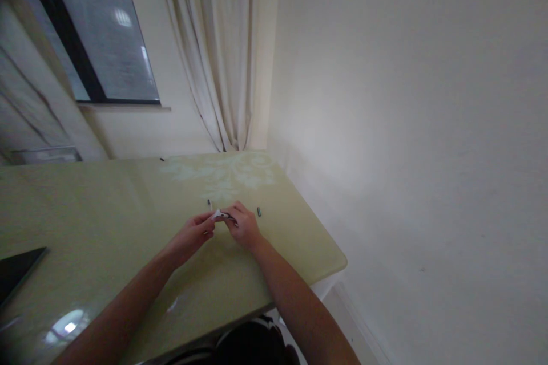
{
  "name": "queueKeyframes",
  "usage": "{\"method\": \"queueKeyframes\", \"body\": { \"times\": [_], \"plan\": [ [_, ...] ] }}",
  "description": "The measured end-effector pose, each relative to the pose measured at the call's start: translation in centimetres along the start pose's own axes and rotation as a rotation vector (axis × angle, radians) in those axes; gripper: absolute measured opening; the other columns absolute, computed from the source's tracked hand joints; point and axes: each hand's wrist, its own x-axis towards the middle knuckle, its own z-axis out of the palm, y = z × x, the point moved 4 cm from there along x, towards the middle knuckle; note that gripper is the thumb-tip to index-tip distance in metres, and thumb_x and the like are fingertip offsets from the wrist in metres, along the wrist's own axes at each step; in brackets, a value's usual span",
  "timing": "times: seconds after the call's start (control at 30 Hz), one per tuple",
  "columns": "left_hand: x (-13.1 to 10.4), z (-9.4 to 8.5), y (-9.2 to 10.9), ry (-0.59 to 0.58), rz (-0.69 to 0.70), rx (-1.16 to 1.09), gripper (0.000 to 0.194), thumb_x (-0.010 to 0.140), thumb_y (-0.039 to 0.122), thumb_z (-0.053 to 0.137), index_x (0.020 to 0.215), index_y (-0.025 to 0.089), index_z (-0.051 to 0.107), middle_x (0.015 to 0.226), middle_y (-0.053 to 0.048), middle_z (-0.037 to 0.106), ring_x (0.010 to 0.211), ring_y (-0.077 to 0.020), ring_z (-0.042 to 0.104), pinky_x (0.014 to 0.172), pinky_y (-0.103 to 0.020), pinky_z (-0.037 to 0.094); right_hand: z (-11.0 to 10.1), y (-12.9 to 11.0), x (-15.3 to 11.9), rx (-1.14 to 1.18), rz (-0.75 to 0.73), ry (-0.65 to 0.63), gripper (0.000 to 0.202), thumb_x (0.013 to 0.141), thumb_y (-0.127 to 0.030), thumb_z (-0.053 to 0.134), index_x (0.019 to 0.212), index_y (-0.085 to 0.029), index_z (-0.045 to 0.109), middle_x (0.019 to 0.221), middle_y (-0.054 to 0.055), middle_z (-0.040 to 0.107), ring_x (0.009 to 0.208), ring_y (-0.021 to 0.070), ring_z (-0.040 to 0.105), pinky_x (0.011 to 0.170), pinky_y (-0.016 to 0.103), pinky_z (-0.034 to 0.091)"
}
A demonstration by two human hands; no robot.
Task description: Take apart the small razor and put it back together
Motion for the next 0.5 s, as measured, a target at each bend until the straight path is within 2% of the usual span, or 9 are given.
{"method": "queueKeyframes", "body": {
  "times": [0.17,0.3,0.37,0.43,0.5],
  "plan": [
    [-0.2,0.3,-0.5,0.001,-0.01,-0.054,0.052,0.069,0.055,0.087,0.106,0.019,0.08,0.074,0.0,0.059,0.06,-0.0082,0.041,0.057,-0.022,0.035,-0.2,-0.1,-0.3,-0.049,-0.081,-0.025,0.026,0.101,-0.029,0.057,0.117,-0.026,0.077,0.098,0.008,0.066,0.088,0.0195,0.06,0.081,0.029,0.048],
    [-0.2,0.5,-0.5,-0.02,0.003,-0.047,0.051,0.07,0.051,0.087,0.11,0.02,0.079,0.1,-0.009,0.072,0.074,-0.0124,0.056,0.063,-0.023,0.042,-0.3,-0.3,-0.5,-0.052,-0.082,-0.054,0.031,0.098,-0.028,0.058,0.124,-0.028,0.075,0.107,0.01,0.068,0.096,0.0213,0.062,0.086,0.032,0.05],
    [-0.1,0.3,0.1,-0.009,0.078,0.047,0.052,0.073,0.05,0.084,0.115,0.02,0.077,0.103,-0.01,0.074,0.079,-0.0153,0.06,0.065,-0.025,0.045,-0.4,-0.5,-0.6,-0.025,-0.075,-0.043,0.033,0.096,-0.028,0.06,0.125,-0.028,0.074,0.109,0.01,0.068,0.098,0.022,0.063,0.088,0.033,0.05],
    [0.0,-0.2,1.0,0.054,0.206,0.203,0.052,0.075,0.047,0.083,0.119,0.02,0.075,0.098,-0.007,0.074,0.07,-0.0134,0.058,0.062,-0.024,0.044,-0.7,-0.6,-0.6,0.023,-0.046,0.015,0.035,0.093,-0.028,0.062,0.126,-0.026,0.074,0.105,0.01,0.068,0.093,0.0218,0.063,0.085,0.033,0.05],
    [-0.2,-0.6,1.9,0.151,0.357,0.364,0.049,0.077,0.042,0.081,0.12,0.021,0.073,0.092,-0.003,0.071,0.06,-0.01,0.05,0.057,-0.023,0.041,-0.9,-0.4,-0.5,0.086,0.046,0.096,0.032,0.091,-0.029,0.064,0.119,-0.023,0.076,0.095,0.008,0.068,0.081,0.0198,0.06,0.078,0.032,0.05]
  ]
}}
